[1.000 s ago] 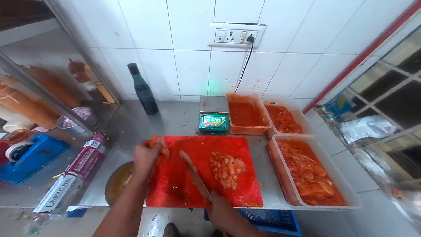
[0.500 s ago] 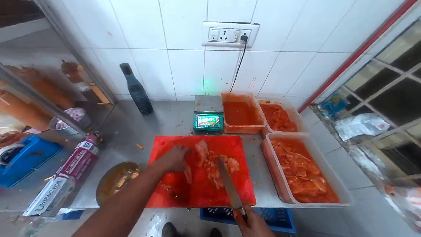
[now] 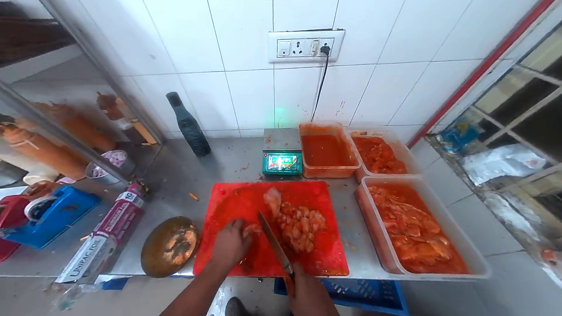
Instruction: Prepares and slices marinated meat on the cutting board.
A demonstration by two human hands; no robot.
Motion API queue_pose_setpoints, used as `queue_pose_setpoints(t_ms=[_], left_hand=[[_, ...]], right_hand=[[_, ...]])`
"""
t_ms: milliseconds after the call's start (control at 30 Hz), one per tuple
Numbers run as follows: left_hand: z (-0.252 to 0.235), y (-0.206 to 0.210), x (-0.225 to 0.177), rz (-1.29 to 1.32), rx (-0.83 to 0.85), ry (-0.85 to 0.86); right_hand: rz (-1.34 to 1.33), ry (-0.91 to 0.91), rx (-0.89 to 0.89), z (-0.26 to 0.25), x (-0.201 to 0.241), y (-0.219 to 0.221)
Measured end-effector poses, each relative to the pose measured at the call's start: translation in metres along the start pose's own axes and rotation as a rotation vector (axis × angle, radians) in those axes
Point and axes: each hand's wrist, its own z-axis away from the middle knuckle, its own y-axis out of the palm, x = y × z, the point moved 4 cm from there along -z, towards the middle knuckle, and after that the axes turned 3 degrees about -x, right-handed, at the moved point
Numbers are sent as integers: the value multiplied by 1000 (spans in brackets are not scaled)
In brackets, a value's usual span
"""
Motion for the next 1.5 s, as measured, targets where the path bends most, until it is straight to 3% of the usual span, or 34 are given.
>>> queue_pose_setpoints(t_ms=[233, 500, 700, 900, 1167, 1367, 1433, 1500], left_hand=[[4, 22, 32, 113, -262, 208], [8, 27, 36, 262, -388, 227], [4, 24, 38, 270, -282, 178], [4, 27, 36, 286, -324, 222], [2, 17, 31, 239, -175, 183], [2, 19, 25, 259, -143, 169], [7, 21, 31, 268, -122, 185], [11, 22, 39, 284, -220, 204]], right_hand=[[128, -10, 7, -24, 39, 22], [220, 21, 94, -9, 53, 9], [296, 65, 53, -25, 77, 15], [330, 100, 67, -24, 66, 6], [275, 16, 38, -70, 84, 3], [137, 171, -48, -28, 20, -1], [144, 123, -26, -17, 20, 1], [155, 41, -3, -14, 38, 2]])
